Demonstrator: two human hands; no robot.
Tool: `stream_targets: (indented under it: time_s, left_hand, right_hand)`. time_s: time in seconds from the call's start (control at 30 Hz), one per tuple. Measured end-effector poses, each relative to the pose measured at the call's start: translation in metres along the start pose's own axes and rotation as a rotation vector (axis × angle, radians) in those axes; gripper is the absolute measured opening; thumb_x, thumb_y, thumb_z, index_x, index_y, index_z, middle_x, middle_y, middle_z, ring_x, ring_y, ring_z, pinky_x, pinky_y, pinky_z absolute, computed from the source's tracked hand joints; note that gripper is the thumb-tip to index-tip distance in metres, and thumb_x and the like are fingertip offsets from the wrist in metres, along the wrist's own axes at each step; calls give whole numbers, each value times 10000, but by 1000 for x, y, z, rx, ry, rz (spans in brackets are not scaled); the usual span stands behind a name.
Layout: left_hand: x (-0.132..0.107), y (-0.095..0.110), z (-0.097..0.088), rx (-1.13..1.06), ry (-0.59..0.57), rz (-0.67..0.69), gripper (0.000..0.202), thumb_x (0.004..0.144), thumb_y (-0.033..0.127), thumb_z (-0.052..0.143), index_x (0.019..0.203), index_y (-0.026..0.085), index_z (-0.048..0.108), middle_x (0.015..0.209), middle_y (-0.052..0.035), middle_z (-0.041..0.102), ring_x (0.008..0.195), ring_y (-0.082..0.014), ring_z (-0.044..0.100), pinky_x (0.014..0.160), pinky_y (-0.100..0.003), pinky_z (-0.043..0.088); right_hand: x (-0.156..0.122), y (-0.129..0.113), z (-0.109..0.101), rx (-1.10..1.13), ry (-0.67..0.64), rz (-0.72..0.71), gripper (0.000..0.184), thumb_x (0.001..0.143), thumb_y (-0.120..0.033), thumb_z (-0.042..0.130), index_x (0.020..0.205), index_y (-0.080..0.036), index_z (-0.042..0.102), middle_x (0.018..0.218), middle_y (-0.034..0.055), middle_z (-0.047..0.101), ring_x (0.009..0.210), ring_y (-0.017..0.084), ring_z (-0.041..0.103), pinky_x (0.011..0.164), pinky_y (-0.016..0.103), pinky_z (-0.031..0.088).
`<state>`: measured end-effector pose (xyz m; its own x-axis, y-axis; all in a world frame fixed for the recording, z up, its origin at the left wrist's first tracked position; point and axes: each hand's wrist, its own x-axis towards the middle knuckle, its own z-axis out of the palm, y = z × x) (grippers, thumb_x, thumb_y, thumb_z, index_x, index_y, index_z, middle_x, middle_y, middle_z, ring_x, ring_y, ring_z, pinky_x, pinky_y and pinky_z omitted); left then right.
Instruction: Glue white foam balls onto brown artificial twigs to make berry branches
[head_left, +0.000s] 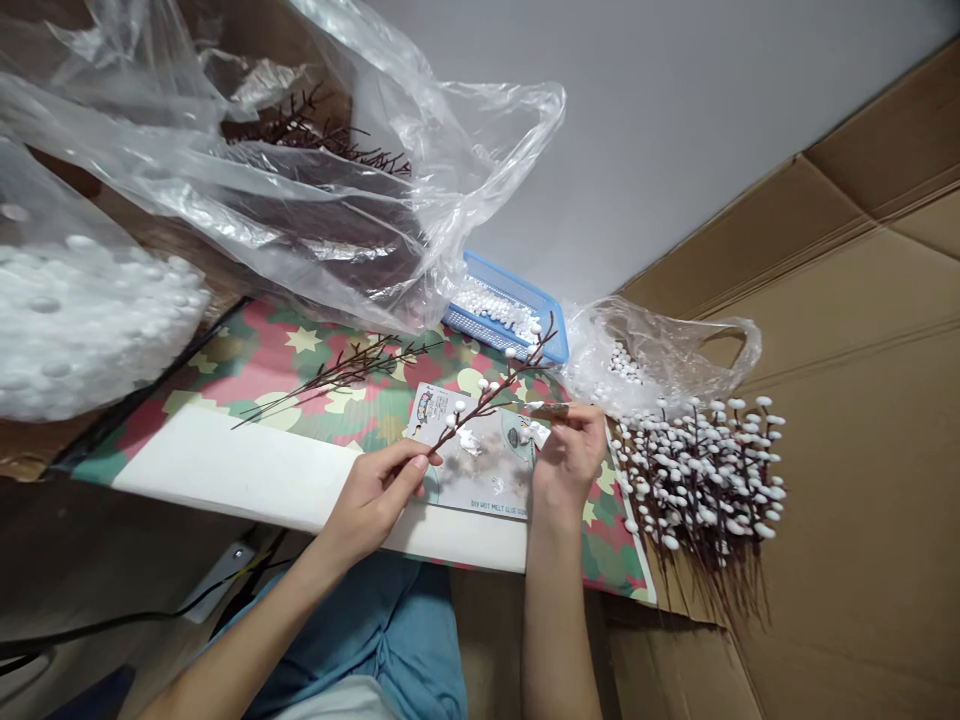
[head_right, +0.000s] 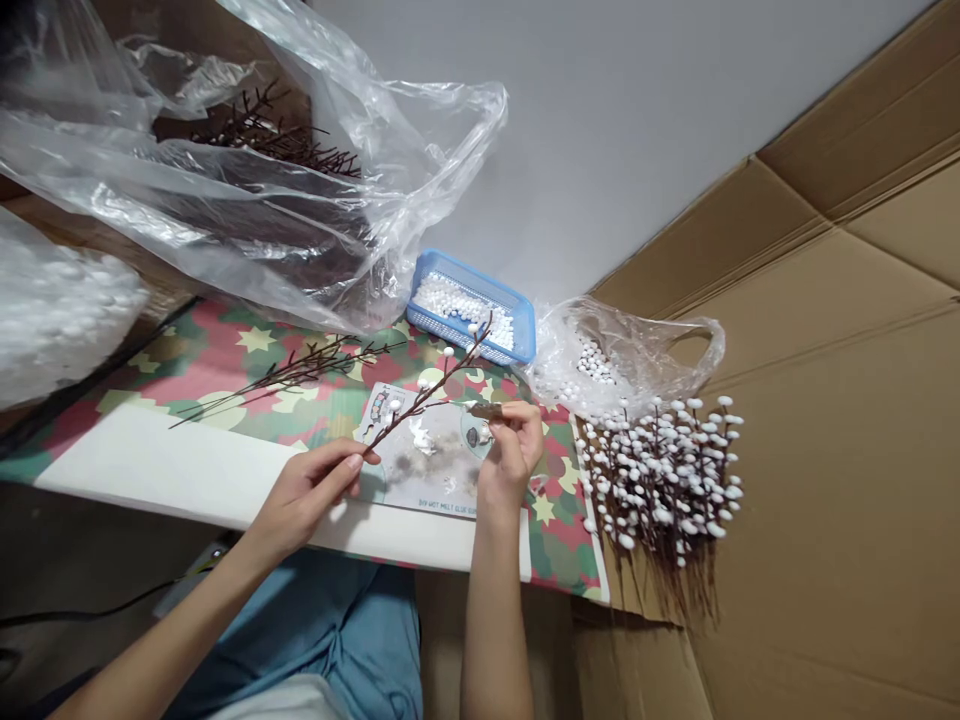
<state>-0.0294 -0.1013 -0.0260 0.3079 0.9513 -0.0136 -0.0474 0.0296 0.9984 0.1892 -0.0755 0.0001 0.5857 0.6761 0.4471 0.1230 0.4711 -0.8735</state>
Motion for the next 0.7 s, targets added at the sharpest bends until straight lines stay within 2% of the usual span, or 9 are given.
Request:
stream_targets:
  time_s: [0.37,0.53,0.7]
  left_hand:
    - [0,-2,0,10,17,57,248,882,321,509,858,136,672,719,-22,645,584,-111,586,521,-193,414]
    - [0,-2,0,10,18,70,236,881,313,514,846,140,671,705,-15,638,594,-110,586,527,-187,421]
    - [1,-4,0,37,13,85,243,886,311,509,855,140,678,694,-12,633,581,-107,570,526,-191,411]
  right_hand:
    - [5,-20,-3,-10,9,-71,129,563,-139,568,672,-208,572,635,-51,501,624,133,516,624,278,435]
    - [8,-19,-1,-43,18,-155,119,555,-131,557,644,-202,592,627,-41,514,635,130,502,618,262,407]
    - [9,-16,0,-53,7,-159,129,571,-139,572,671,-202,623,674,-31,547,656,136,510,625,276,419]
